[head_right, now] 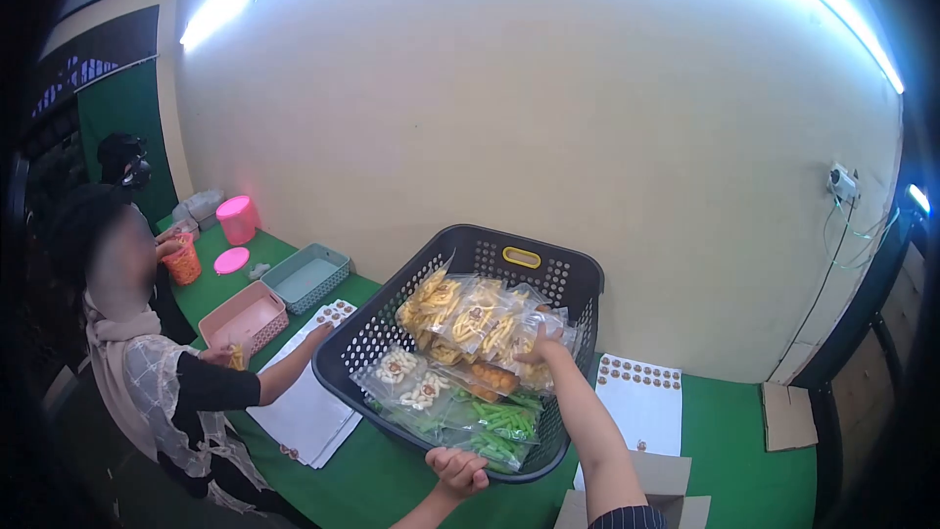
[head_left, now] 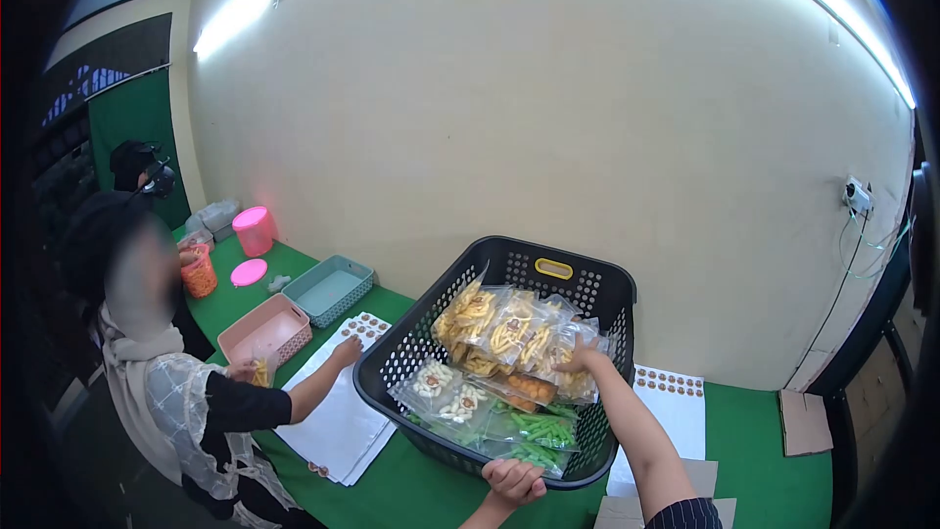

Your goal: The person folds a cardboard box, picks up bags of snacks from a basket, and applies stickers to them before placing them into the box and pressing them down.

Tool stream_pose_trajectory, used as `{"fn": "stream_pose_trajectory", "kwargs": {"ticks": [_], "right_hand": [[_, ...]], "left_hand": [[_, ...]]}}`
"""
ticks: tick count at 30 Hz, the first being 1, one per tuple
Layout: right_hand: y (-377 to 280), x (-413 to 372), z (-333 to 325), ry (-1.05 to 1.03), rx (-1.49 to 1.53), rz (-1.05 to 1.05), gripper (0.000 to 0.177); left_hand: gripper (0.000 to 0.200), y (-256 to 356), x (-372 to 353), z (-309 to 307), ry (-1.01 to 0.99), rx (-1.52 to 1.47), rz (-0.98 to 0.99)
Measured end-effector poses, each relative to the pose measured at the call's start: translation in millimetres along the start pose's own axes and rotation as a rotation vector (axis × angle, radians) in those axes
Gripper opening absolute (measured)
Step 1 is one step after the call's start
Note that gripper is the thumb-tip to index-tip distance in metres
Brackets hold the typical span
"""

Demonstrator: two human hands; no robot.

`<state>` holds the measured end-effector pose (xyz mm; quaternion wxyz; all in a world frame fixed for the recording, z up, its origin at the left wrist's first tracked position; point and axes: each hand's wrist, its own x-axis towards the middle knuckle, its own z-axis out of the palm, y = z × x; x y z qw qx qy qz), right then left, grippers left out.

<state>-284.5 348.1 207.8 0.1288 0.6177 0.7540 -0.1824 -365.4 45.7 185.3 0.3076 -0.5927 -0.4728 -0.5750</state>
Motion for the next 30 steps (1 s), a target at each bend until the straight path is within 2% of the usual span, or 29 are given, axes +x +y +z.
{"fn": "stream_pose_trajectory", "kwargs": {"ticks": [1, 4, 7, 8, 10, 12, 14, 16, 18, 20, 22, 24, 26, 27, 28, 30], "right_hand": [[1.4, 0.7, -0.9, 0.137, 0.065, -0.007, 0.114], [-5.1, -43.0, -31.4, 0.38, 0.099, -0.002, 0.101], [12.4, -37.9, -36.3, 0.736, 0.671, -0.369, 0.082], [24.4, -41.3, -36.3, 0.658, 1.006, -0.493, 0.062], [32.1, -112.1, -47.9, 0.469, 1.597, -0.684, 0.047], [58.4, -161.8, -27.5, 0.466, 1.826, -0.76, 0.037], [92.3, -210.2, 1.8, 0.405, 1.956, -0.713, 0.036], [135.6, -232.0, 41.4, 0.301, 2.166, -0.56, 0.032], [184.5, -253.2, 90.6, 0.325, 2.123, -0.408, 0.031], [231.9, -271.2, 144.9, 0.198, 2.371, -0.154, 0.033], [270.0, -290.8, 194.5, 0.218, 2.558, -0.104, 0.028], [288.8, -325.9, 213.8, 0.319, 2.577, -0.07, 0.025], [301.1, -358.6, 219.2, 0.261, 2.607, -0.051, 0.023], [317.4, -357.9, 237.6, 0.116, 2.58, -0.095, 0.024], [320.1, -367.1, 228.0, -0.022, 2.541, -0.136, 0.026], [295.5, -415.0, 200.0, 0.58, 1.973, -0.393, 0.027]], "left_hand": [[0.019, -0.1, -1.1, 0.6, 0.0, 0.013, 0.005], [0.019, 0.6, -1.1, 1.8, 0.011, 0.043, 0.016], [0.019, 2.4, 0.0, 1.5, 0.015, 0.041, 0.012], [0.019, 2.9, 0.3, 0.3, 0.006, 0.044, 0.007], [0.019, 3.5, 2.0, -1.4, -0.008, 0.057, -0.001], [0.02, 6.1, 3.8, -4.8, -0.029, 0.046, -0.024], [0.019, 4.4, 0.1, -3.1, -0.047, 0.027, -0.056], [0.018, 7.3, 5.6, -4.3, -0.034, 0.039, -0.049], [0.019, 9.4, 7.4, -3.9, -0.031, 0.051, -0.052], [0.019, 12.5, 9.8, -4.5, -0.04, 0.038, -0.082], [0.018, 17.5, 13.1, -7.1, -0.059, 0.031, -0.114], [0.017, 24.0, 17.4, -10.9, -0.09, 0.029, -0.141], [0.016, 35.2, 26.7, -17.0, -0.136, 0.058, -0.199], [0.016, 42.6, 32.1, -20.0, -0.156, 0.069, -0.227], [0.017, 53.5, 37.9, -24.6, -0.224, 0.093, -0.273], [0.02, 73.6, 37.0, -26.5, -0.212, 0.151, -0.344]]}}
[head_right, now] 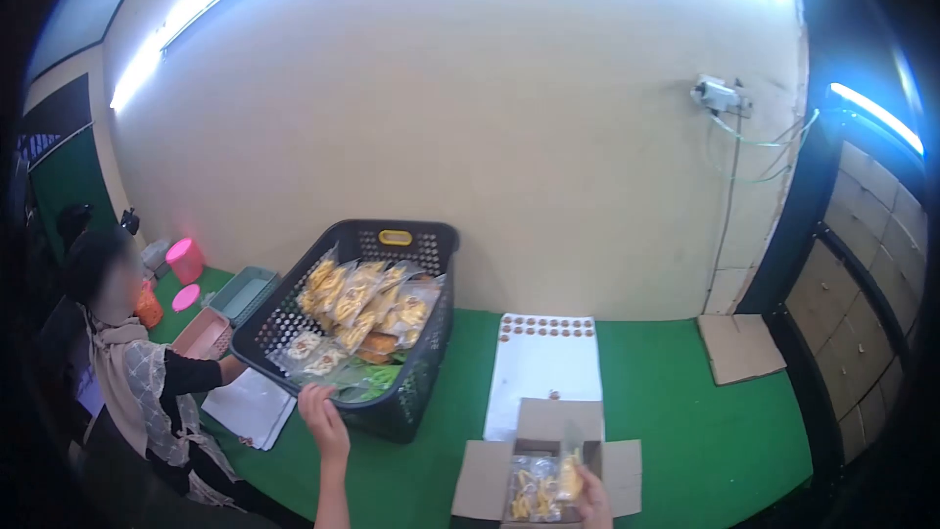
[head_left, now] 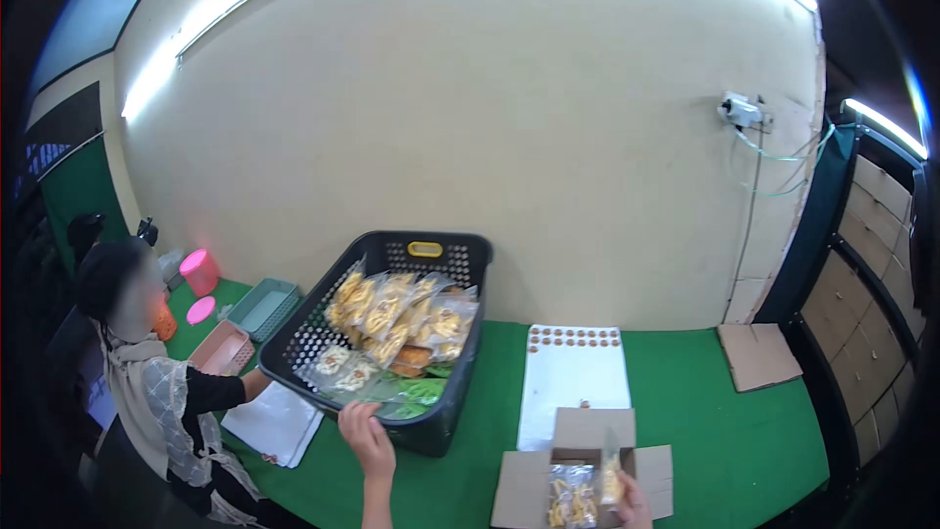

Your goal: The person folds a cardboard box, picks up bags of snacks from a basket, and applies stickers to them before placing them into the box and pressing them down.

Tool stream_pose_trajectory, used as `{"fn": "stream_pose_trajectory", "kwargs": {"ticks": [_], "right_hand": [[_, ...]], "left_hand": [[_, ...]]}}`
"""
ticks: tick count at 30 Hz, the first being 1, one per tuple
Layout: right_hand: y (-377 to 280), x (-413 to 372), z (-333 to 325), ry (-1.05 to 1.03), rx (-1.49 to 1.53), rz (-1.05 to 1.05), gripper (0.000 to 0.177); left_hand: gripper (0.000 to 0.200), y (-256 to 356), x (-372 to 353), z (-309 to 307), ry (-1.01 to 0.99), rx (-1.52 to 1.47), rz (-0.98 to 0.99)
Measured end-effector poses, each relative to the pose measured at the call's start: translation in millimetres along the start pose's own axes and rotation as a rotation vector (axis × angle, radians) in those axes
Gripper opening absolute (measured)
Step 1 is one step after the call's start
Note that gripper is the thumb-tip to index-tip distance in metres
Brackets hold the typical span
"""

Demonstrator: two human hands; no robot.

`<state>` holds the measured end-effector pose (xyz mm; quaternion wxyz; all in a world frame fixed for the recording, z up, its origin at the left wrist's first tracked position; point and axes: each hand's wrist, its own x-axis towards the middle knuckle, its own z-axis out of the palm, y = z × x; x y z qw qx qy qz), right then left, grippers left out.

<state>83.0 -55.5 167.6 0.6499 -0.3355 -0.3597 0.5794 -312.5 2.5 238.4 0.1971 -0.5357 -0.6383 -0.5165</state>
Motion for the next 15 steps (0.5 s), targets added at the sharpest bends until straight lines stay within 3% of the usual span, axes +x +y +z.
{"fn": "stream_pose_trajectory", "kwargs": {"ticks": [1, 3, 5, 6, 7, 8, 9, 11, 15], "right_hand": [[61.0, 40.4, -75.7, 0.12, 0.386, 0.639, 0.026], [65.5, 43.3, -78.8, 0.004, 0.275, 0.587, 0.034], [72.3, 39.8, -72.1, -0.064, 0.123, 0.439, 0.033], [68.8, 34.7, -62.3, -0.084, 0.069, 0.362, 0.032], [65.2, 30.0, -54.8, -0.073, -0.005, 0.333, 0.025], [52.8, 23.6, -51.3, -0.027, -0.008, 0.45, 0.032], [46.5, 18.8, -48.6, -0.02, 0.019, 0.46, 0.033], [36.6, 3.6, -48.7, -0.039, 0.029, 0.46, 0.034], [8.5, -9.7, -58.9, -0.08, 0.015, 0.412, 0.03]], "left_hand": [[0.02, 17.0, -8.1, 2.0, 0.056, 0.037, -0.039], [0.023, 46.3, -29.1, 7.3, 0.158, 0.118, -0.11], [0.026, 72.3, -72.4, 25.3, 0.15, -0.58, -0.376], [0.028, 74.0, -99.3, 28.9, -0.096, -0.574, -0.381], [0.028, 84.6, -131.7, 39.2, -0.289, -0.762, -0.443], [0.028, 105.6, -154.6, 44.0, -0.483, -0.917, -0.53], [0.033, 123.4, -176.5, 50.2, -0.65, -1.056, -0.49], [0.032, 161.8, -209.5, 58.6, -0.933, -1.031, -0.586], [0.02, 204.7, -219.2, 68.7, -1.007, -0.961, -0.668]]}}
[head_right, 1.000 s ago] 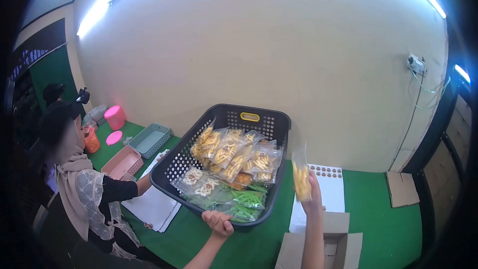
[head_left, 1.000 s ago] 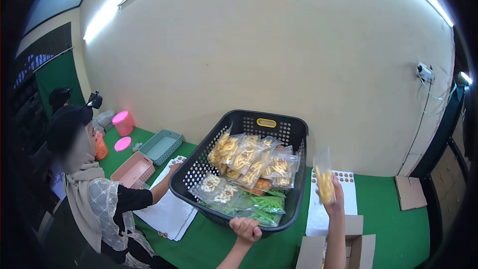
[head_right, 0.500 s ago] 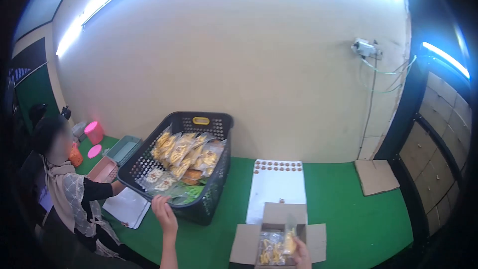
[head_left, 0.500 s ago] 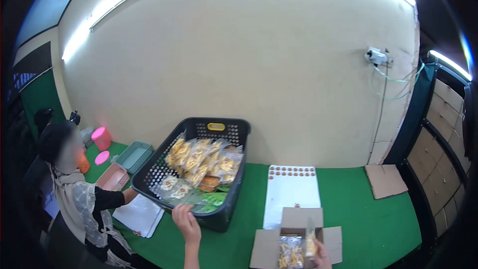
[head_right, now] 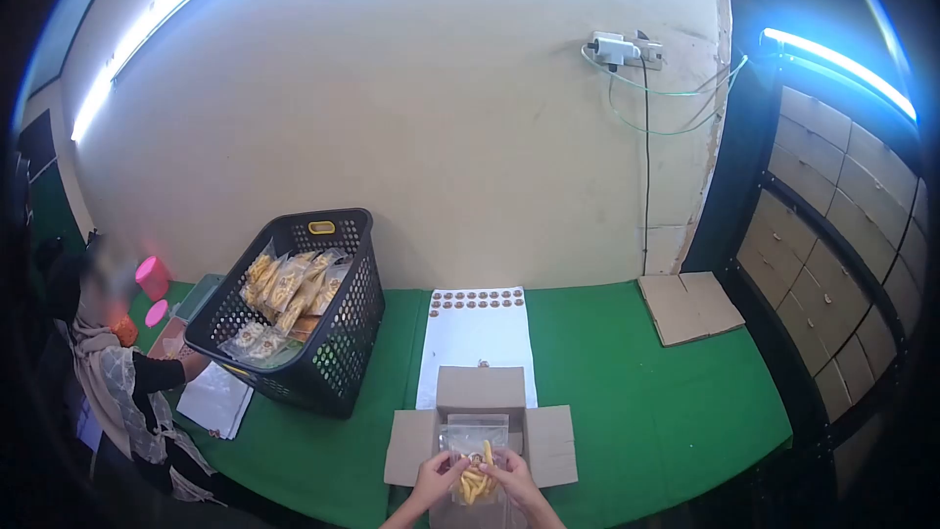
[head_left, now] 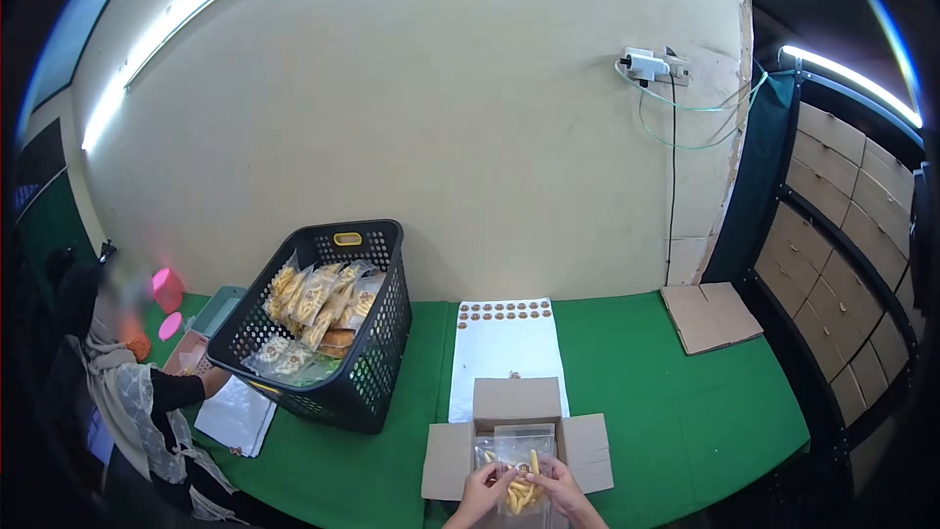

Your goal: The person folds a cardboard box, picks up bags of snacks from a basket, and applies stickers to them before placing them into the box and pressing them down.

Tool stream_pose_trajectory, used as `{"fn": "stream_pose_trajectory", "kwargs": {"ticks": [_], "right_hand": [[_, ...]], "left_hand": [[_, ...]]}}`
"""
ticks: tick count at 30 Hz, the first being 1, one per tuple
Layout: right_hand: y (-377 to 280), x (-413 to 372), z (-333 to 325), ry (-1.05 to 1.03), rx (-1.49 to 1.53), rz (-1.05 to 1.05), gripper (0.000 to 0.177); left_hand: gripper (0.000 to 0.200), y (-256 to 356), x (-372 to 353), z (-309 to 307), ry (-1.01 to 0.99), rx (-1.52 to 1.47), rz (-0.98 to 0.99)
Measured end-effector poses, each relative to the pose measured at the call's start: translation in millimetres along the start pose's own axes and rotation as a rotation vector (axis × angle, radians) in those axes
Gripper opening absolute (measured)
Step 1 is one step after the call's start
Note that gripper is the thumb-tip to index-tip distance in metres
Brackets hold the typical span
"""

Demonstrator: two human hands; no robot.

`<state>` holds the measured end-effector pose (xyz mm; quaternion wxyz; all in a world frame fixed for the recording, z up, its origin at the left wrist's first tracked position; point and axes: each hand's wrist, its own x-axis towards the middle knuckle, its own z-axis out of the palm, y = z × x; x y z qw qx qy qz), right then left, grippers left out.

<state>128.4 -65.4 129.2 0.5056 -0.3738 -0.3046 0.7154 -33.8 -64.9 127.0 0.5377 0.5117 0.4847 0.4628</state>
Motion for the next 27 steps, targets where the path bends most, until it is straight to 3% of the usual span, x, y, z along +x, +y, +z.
{"fn": "stream_pose_trajectory", "kwargs": {"ticks": [3, 6, 12, 15, 19, 24, 27], "right_hand": [[-25.6, -13.8, -0.8, 0.011, -0.054, 0.012, 0.023], [-20.4, -13.5, -12.7, -0.003, -0.194, 0.003, 0.018], [-1.6, -10.6, -22.5, -0.03, -0.222, -0.079, 0.013], [-12.7, -10.6, -23.7, -0.117, -0.612, -0.008, 0.022], [-4.7, -9.4, -2.0, -0.008, -0.23, -0.166, 0.026], [2.1, -5.6, -4.7, 0.093, -0.409, -0.164, 0.026], [4.0, -8.3, -8.0, 0.148, -0.393, -0.168, 0.024]], "left_hand": [[0.019, 14.9, -2.3, 16.2, 0.027, 0.174, 0.089], [0.019, -15.3, -4.8, 28.5, 0.014, -0.015, 0.12], [0.02, -69.8, -2.9, 29.6, 0.03, -0.148, -0.177], [0.028, -39.7, -11.8, 38.6, 0.123, 0.011, -0.074], [0.022, -67.7, -1.7, 41.1, 0.247, -0.148, -0.036], [0.017, -31.6, -7.5, 45.9, 0.232, -0.032, 0.075], [0.016, -52.3, -5.3, 48.1, 0.231, 0.001, 0.002]]}}
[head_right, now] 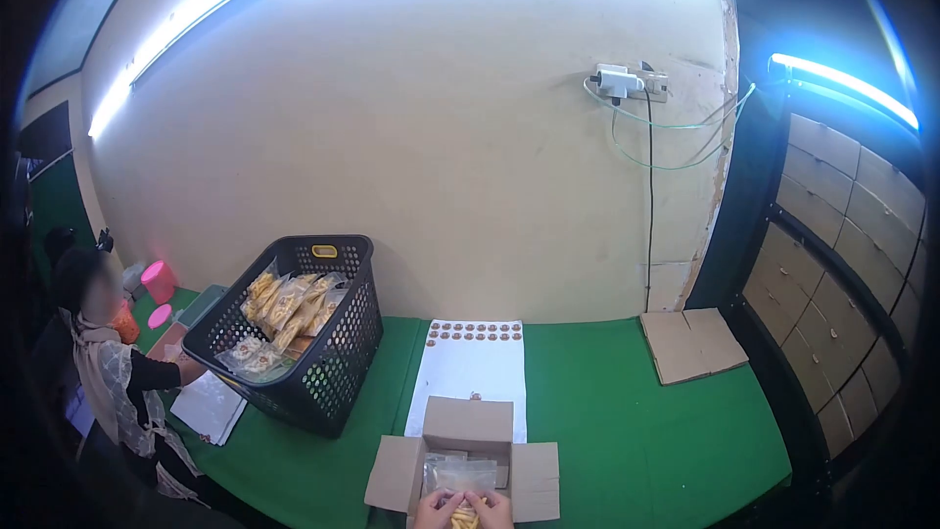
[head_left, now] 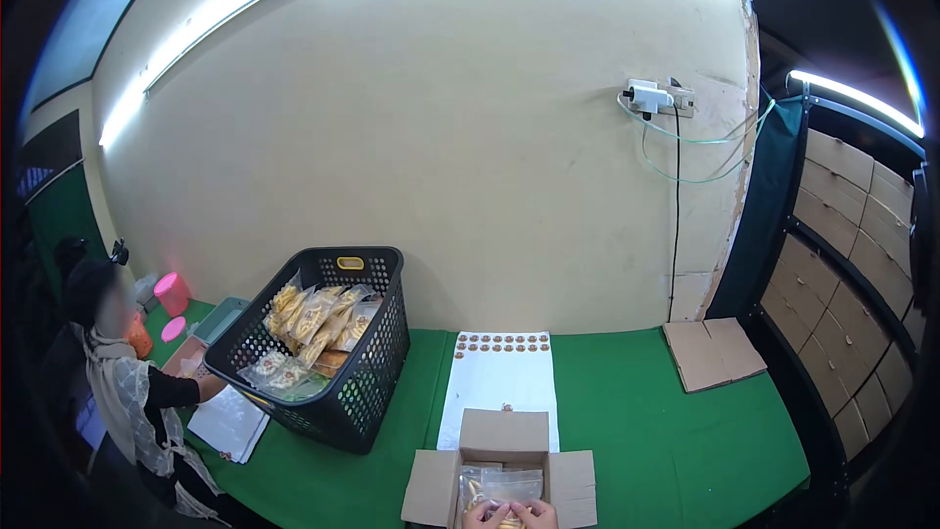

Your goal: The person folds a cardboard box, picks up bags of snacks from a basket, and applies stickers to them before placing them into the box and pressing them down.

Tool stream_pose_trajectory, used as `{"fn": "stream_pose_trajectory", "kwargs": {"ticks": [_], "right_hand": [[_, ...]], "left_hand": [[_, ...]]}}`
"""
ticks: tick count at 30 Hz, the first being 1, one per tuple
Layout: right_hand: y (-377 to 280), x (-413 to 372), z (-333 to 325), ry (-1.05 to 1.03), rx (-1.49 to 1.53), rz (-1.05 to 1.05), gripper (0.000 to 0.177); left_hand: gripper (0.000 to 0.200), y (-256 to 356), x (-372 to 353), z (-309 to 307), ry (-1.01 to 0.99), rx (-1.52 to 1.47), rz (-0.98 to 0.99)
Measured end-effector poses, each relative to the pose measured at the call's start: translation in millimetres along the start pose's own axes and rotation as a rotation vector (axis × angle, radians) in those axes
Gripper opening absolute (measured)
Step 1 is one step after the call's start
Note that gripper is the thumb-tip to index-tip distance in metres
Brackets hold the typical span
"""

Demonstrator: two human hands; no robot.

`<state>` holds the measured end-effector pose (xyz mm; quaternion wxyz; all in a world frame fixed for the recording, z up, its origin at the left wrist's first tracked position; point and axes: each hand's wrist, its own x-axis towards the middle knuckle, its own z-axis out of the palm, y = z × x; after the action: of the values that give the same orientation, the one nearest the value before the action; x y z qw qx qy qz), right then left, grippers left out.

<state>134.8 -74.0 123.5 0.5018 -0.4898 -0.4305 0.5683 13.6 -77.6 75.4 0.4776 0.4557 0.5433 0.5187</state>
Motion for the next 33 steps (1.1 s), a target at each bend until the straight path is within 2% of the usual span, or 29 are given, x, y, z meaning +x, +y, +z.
{"fn": "stream_pose_trajectory", "kwargs": {"ticks": [3, 6, 7, 10, 14, 18, 19, 22, 23, 26, 28, 29, 33], "right_hand": [[0.5, 0.1, -1.5, 0.044, -0.06, -0.05, 0.021], [4.3, 4.3, 3.8, 0.165, 0.048, -0.16, 0.018], [2.1, 5.5, 2.4, 0.181, -0.084, -0.208, 0.024], [-12.0, 10.5, -0.6, 0.164, 0.031, -0.125, 0.013], [-18.4, 22.8, -0.8, 0.155, 0.046, -0.184, 0.011], [-33.1, 20.1, 5.6, 0.145, 0.068, -0.23, 0.009], [-35.4, 17.9, 6.7, 0.108, 0.063, -0.23, 0.01], [-37.0, 11.2, 8.2, 0.013, 0.036, -0.189, 0.011], [-39.0, 6.9, 7.5, -0.01, 0.133, -0.121, 0.012], [-36.0, 7.0, 6.0, 0.008, 0.101, -0.109, 0.011], [-36.7, 5.4, 11.1, 0.048, 0.089, -0.118, 0.009], [-36.9, 5.9, 14.3, 0.068, 0.096, -0.125, 0.009], [-41.9, 9.4, 24.0, 0.112, 0.089, -0.185, 0.009]], "left_hand": [[0.018, 6.9, -4.8, 3.2, 0.05, 0.102, 0.037], [0.018, 22.9, -5.9, 2.5, 0.037, 0.157, 0.097], [0.019, 41.3, -8.3, -0.6, -0.038, 0.185, 0.02], [0.024, 58.6, -5.3, -10.0, -0.152, 0.214, 0.156], [0.028, 44.6, 3.9, -2.2, -0.086, -0.121, 0.091], [0.03, 68.6, 0.4, -4.3, -0.169, -0.029, -0.096], [0.027, 70.9, 0.5, 2.3, -0.186, -0.211, -0.037], [0.019, 76.3, -2.7, 10.9, 0.029, -0.243, 0.033], [0.019, 69.5, -5.3, 5.3, 0.01, -0.164, 0.039], [0.018, 51.7, -5.4, -4.0, -0.048, 0.016, 0.03], [0.018, 61.7, -6.8, -8.8, -0.099, 0.098, -0.024], [0.018, 64.5, -8.3, -6.7, -0.081, -0.042, 0.046], [0.019, 68.7, -7.5, -12.4, -0.124, -0.101, 0.039]]}}
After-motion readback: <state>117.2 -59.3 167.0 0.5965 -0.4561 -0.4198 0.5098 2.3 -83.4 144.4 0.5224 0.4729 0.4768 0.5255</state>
